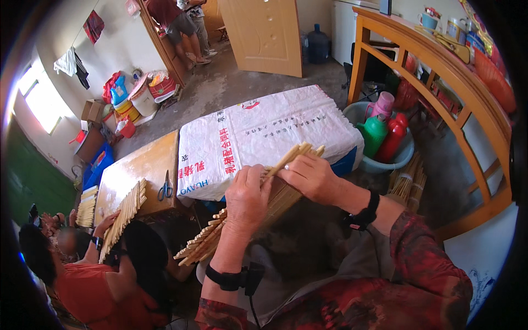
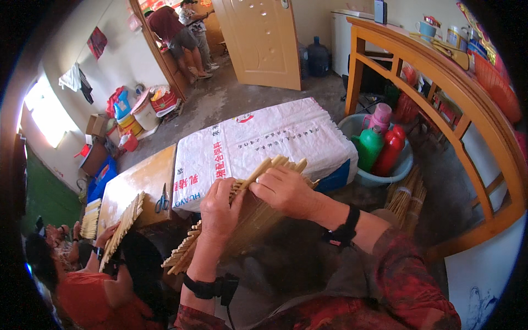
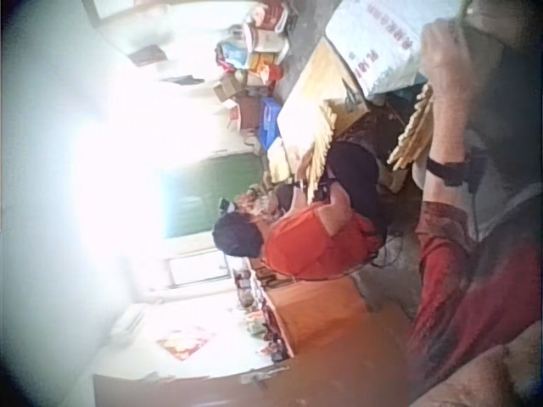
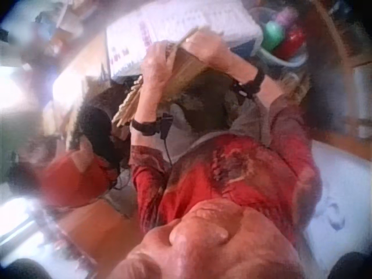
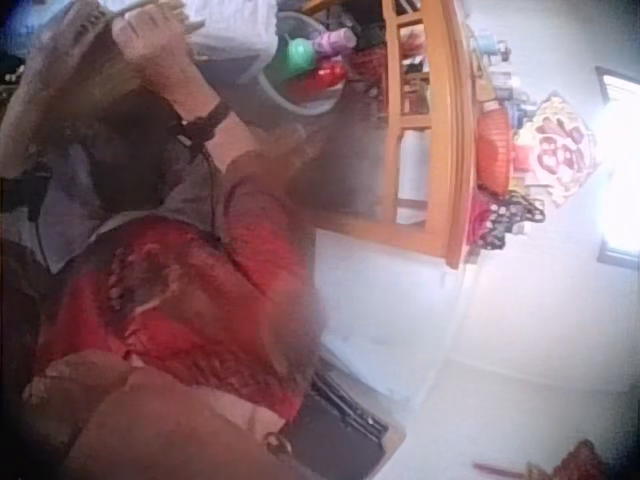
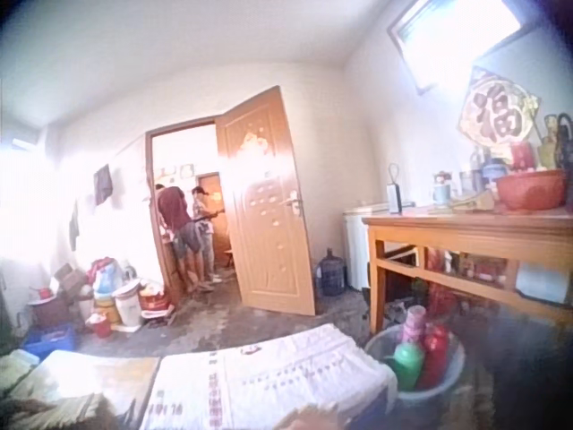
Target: The person weaves together bamboo sticks using white thread to create a mat, looping the thread around each stick by hand and pulling it tight.
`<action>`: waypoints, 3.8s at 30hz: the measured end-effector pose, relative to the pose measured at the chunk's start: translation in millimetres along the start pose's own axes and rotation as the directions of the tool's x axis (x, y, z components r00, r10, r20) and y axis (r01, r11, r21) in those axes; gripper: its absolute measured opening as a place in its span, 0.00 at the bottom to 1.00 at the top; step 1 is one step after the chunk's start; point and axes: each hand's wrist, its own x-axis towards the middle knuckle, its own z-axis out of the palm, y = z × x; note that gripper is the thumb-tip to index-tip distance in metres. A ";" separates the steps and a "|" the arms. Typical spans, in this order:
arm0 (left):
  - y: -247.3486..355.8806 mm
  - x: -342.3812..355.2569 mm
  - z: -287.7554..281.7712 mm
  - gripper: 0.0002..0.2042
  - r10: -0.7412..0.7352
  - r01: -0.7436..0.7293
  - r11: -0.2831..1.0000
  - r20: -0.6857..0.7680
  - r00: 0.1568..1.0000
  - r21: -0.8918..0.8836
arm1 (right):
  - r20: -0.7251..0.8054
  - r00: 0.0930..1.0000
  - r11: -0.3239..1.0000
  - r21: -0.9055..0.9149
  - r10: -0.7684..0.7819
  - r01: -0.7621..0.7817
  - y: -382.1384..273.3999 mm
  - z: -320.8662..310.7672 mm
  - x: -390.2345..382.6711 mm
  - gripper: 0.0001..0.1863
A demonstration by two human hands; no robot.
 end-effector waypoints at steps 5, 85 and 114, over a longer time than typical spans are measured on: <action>-5.3 16.4 -1.2 0.11 -0.068 0.069 0.996 0.026 0.997 -0.058 | -0.075 0.995 0.997 0.014 -0.070 0.071 17.6 6.5 10.8 0.10; 138.1 -35.1 116.0 0.10 0.094 0.634 0.541 0.789 0.607 -0.552 | 0.700 0.396 -0.245 0.627 0.594 -0.740 24.3 -132.9 -99.6 0.09; 140.6 -44.3 144.3 0.01 0.089 0.762 -0.565 0.894 0.438 -0.317 | 0.069 0.312 0.236 0.505 0.948 -0.830 22.3 -171.6 -172.3 0.09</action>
